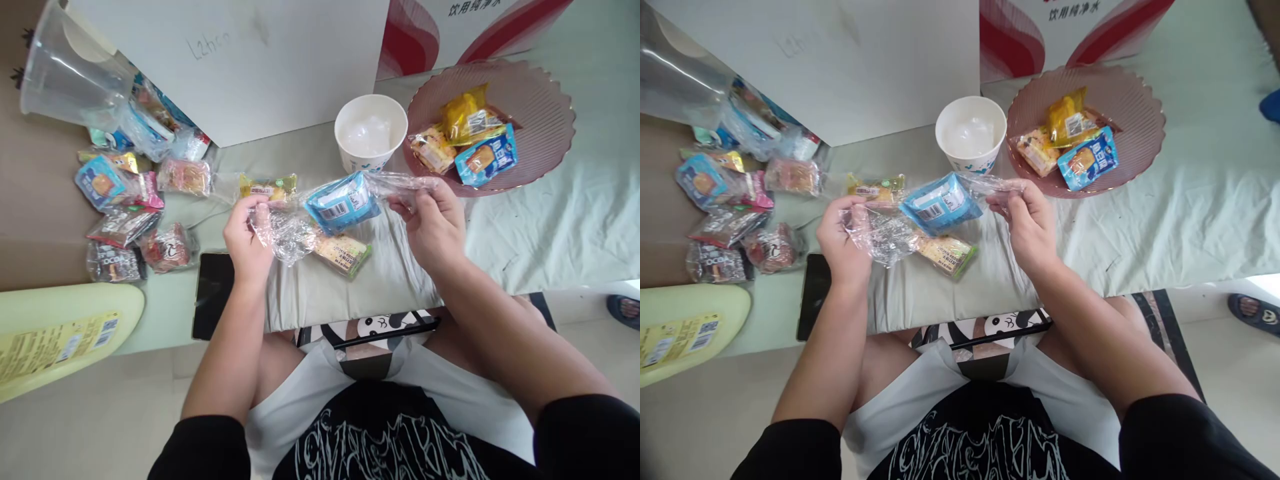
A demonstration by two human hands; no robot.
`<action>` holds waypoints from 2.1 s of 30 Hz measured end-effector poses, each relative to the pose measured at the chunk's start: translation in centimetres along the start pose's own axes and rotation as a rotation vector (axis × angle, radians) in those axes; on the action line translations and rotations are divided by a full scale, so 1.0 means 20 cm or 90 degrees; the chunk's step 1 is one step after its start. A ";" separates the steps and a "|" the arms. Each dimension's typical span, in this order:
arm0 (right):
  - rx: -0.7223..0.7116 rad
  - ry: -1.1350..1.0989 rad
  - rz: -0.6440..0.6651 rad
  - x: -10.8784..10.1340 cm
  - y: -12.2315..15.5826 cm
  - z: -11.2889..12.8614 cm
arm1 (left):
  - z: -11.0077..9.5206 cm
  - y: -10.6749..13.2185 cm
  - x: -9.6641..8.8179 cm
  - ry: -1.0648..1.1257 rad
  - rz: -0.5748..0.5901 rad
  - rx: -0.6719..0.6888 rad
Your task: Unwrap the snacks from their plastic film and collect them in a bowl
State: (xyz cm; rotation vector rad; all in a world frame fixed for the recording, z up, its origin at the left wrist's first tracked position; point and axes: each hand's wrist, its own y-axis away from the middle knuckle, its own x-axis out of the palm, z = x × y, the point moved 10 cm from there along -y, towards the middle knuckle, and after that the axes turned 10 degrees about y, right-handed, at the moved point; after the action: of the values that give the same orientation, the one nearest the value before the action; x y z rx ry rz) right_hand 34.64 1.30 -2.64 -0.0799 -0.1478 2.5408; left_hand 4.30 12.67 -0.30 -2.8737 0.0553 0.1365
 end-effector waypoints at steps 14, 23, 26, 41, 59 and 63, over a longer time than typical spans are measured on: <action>-0.132 0.143 0.029 -0.10 0.00 0.11 | -0.09 0.01 0.02 0.019 0.037 0.087; -0.246 0.423 0.141 0.09 0.04 0.14 | 0.03 0.03 0.12 0.322 0.099 -0.153; -0.272 0.474 0.176 0.15 0.07 0.12 | 0.09 0.02 0.10 0.356 0.043 -0.223; -0.111 0.558 0.121 0.19 -0.07 -0.04 | -0.01 0.09 0.24 0.352 0.197 -0.254; 0.091 0.131 0.071 0.09 -0.12 -0.15 | 0.12 -0.02 0.00 0.135 -0.056 -0.203; 0.111 -0.003 0.093 0.12 -0.13 -0.12 | 0.12 -0.03 0.01 0.138 -0.020 -0.179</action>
State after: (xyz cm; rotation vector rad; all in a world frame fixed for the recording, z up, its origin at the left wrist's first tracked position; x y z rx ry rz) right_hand 34.42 5.04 -4.81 -0.0174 0.0822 2.6874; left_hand 4.27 13.83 -2.38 -3.1563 0.0348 -0.1896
